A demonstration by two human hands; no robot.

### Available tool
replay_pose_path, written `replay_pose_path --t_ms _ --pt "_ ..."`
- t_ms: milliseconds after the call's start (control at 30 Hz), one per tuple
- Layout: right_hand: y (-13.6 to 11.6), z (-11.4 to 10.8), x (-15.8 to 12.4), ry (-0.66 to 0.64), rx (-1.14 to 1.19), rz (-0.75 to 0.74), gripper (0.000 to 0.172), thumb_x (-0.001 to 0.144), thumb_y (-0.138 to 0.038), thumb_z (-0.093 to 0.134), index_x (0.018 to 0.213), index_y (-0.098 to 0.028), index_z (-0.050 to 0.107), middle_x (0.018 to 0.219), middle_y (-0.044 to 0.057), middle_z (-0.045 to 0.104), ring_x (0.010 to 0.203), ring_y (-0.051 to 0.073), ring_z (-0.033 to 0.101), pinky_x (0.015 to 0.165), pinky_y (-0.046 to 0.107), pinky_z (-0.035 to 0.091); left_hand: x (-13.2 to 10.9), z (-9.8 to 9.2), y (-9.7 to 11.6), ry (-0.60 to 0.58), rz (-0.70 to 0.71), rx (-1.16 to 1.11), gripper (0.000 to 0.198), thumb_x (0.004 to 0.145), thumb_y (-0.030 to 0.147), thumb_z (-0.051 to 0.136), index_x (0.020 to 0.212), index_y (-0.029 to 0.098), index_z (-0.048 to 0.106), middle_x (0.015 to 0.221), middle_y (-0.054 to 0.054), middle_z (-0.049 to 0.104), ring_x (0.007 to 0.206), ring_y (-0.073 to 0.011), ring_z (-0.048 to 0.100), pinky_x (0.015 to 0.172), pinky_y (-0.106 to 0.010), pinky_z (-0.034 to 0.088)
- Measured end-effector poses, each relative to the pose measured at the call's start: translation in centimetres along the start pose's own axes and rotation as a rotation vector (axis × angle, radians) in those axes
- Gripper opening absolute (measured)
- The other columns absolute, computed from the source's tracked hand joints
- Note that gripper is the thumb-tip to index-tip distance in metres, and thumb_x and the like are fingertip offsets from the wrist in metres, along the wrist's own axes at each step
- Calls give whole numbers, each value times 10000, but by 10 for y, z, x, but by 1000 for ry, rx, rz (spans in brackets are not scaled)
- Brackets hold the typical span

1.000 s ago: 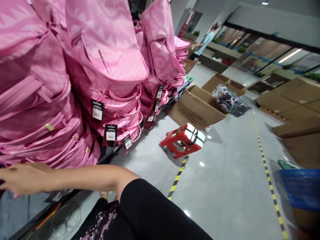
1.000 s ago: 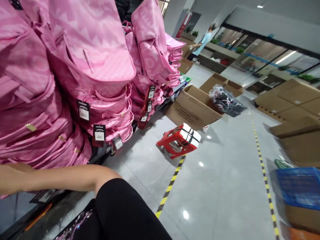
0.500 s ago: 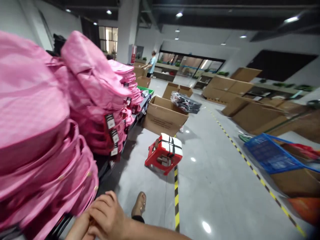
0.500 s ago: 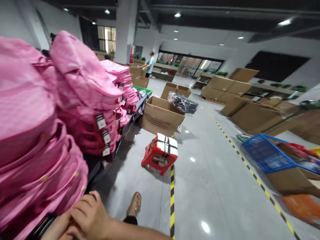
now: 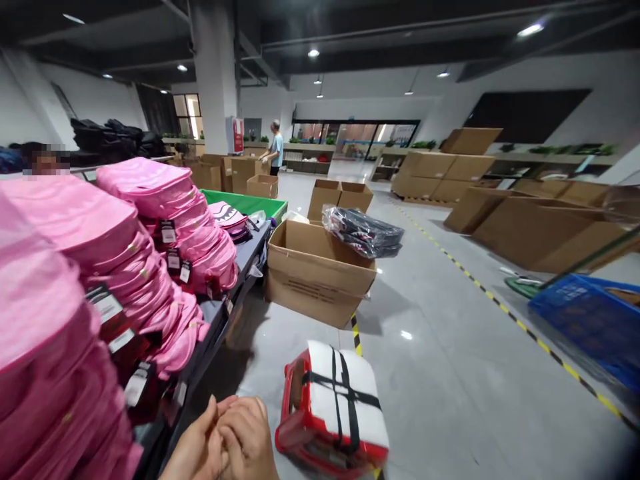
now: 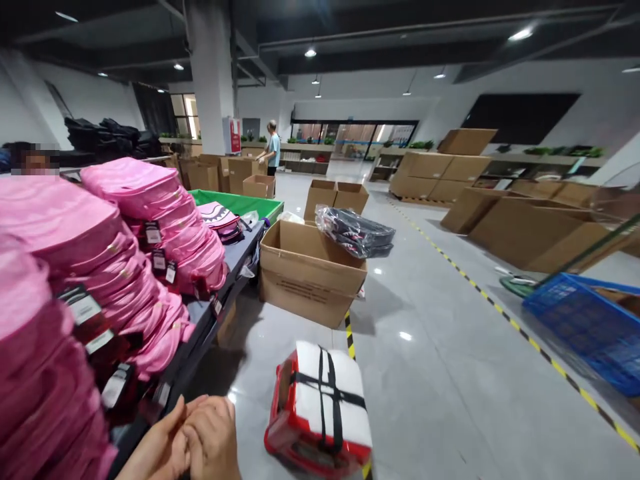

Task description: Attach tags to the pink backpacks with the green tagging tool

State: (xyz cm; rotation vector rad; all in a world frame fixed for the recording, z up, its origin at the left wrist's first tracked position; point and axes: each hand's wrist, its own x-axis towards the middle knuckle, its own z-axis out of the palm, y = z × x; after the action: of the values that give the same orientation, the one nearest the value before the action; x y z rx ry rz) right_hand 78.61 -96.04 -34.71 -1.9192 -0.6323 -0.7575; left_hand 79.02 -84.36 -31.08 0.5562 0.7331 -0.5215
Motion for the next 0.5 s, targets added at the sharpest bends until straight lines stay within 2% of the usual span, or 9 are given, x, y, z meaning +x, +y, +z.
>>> replay_pose_path --t_ms 133,200,300,400,500 --pt "123 -9 112 4 -66 45 224 990 -153 423 845 -230 575 703 -25 653 687 151 611 861 394 457 113 81 75 -67 71 172 332 980 299 560 1239 92 537 1075 -148 727 888 -214 745 793 -310 586" --pt "181 -24 173 66 -108 72 192 968 -125 460 893 -234 599 742 -9 664 700 160 620 799 370 490 163 123 113 -65 92 196 312 980 293 559 1223 98 543 1157 -157 715 903 -207 744 794 -303 584" --pt "266 -58 251 193 -182 104 171 954 -126 506 965 -241 632 829 26 689 797 189 658 740 342 531 230 176 158 25 96 235 301 972 300 570 1209 115 562 1198 -143 710 851 -176 744 763 -280 580" --pt "360 -93 304 287 -294 167 150 951 -188 535 1006 -243 664 924 52 725 879 217 690 821 368 546 297 210 188 73 76 290 340 920 372 646 1154 130 601 1154 -131 728 804 -169 743 701 -256 570" --pt "473 -118 342 324 -378 342 218 951 -336 539 1080 -230 679 993 79 754 883 253 721 850 395 545 376 229 213 83 86 317 417 786 470 783 1016 150 647 1008 -99 755 677 -138 719 578 -198 514"
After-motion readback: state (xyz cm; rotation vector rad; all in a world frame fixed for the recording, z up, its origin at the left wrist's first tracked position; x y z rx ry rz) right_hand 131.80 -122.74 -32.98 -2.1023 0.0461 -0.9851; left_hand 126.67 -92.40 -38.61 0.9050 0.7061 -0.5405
